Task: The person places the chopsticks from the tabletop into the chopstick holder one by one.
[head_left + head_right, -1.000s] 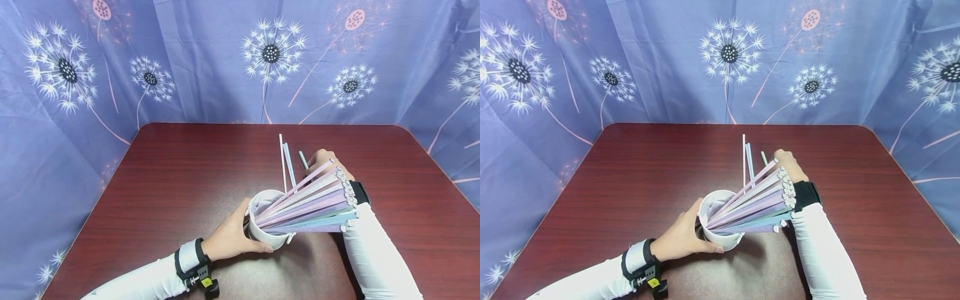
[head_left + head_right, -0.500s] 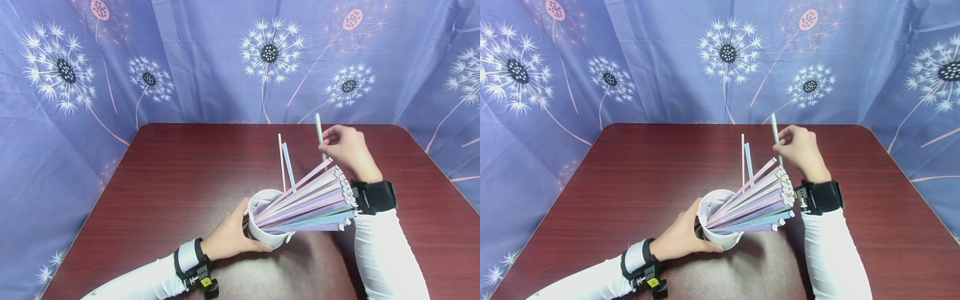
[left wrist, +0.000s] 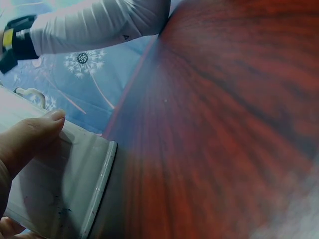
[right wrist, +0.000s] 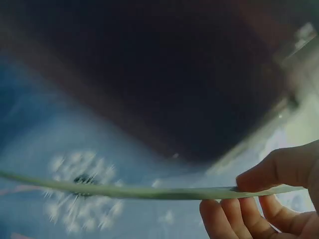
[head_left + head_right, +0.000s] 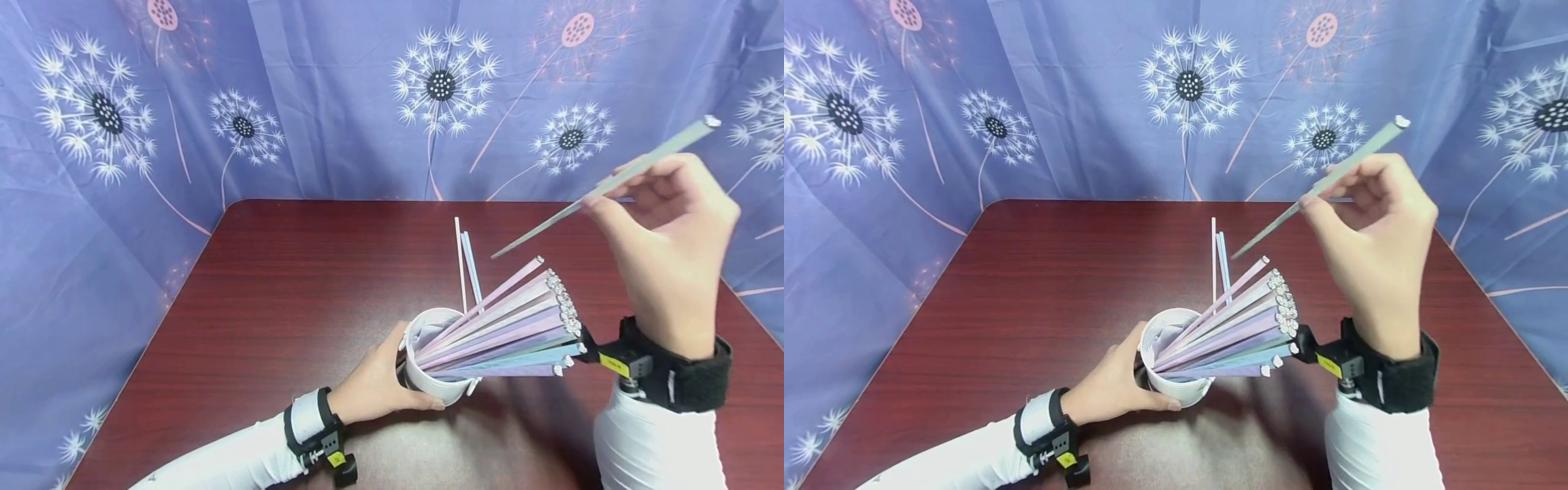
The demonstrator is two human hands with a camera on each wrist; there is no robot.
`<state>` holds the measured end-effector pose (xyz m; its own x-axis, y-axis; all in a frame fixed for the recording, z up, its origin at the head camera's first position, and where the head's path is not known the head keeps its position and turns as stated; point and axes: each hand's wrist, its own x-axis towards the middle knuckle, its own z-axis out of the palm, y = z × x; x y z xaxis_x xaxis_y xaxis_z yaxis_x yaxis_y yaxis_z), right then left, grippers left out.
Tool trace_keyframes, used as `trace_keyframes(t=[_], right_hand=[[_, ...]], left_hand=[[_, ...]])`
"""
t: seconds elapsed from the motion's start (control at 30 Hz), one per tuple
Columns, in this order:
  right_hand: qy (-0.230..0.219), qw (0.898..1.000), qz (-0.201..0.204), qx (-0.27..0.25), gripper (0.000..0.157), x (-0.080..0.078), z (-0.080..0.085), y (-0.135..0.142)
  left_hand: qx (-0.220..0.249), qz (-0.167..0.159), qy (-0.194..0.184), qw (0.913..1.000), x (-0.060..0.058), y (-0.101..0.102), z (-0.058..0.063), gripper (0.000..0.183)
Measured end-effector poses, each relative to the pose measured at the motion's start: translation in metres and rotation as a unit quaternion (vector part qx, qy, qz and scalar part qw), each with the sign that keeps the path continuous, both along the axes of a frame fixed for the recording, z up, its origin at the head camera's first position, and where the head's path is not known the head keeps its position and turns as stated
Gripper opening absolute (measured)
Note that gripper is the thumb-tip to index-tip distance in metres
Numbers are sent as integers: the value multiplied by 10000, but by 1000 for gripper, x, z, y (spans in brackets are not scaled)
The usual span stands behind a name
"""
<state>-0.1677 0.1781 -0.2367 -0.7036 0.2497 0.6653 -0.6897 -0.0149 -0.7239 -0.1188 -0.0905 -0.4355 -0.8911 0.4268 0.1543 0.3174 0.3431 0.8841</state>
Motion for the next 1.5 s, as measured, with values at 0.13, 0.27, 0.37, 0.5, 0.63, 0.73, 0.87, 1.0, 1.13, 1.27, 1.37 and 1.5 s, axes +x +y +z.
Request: trace_keyframes(t=[0.13, 0.27, 0.37, 0.5, 0.63, 0.73, 0.87, 1.0, 1.13, 1.27, 1.37, 1.5], right_hand=[[388, 9907, 1137, -636, 35, 18, 5, -2], [216, 9765, 2110, -392, 36, 26, 6, -1], [43, 9630, 2683, 237, 36, 28, 4, -2], [-81, 9439, 3073, 1203, 33, 30, 4, -5], [-242, 9427, 2970, 1500, 31, 32, 5, -8], [-415, 9524, 2762, 1221, 30, 33, 4, -8], [-475, 9633, 2515, 808, 22, 30, 4, -8], [-494, 9700, 2368, 257, 13, 14, 2, -8], [-953, 9776, 1850, 313, 20, -20, -13, -1], [-1970, 9510, 763, 2258, 28, -60, -44, 8], [-2380, 8760, 308, 4184, 24, -85, -73, 11], [-2016, 7956, 606, 5680, 22, -110, -112, 9]], left_hand=[[5, -9, -10, 10000, 0, 0, 0, 98], [3, 4, -6, 10000, -1, 0, 0, 99], [-4, 11, -26, 10000, -1, -1, 0, 99], [-38, 13, -27, 10000, -1, 0, 0, 99], [-64, 19, -3, 10000, -1, 0, 0, 99], [-58, 20, -27, 10000, -1, 0, 1, 99], [-55, 17, -34, 10000, -1, -1, 1, 99], [-36, -2, -1, 10000, -2, -2, 0, 98], [-19, 16, -6, 10000, -2, -2, -1, 97], [-21, 27, -41, 10000, -1, -2, -1, 97], [-80, 43, -61, 9999, -1, -2, -1, 97], [-143, 54, -53, 9999, -1, -1, -2, 98]])
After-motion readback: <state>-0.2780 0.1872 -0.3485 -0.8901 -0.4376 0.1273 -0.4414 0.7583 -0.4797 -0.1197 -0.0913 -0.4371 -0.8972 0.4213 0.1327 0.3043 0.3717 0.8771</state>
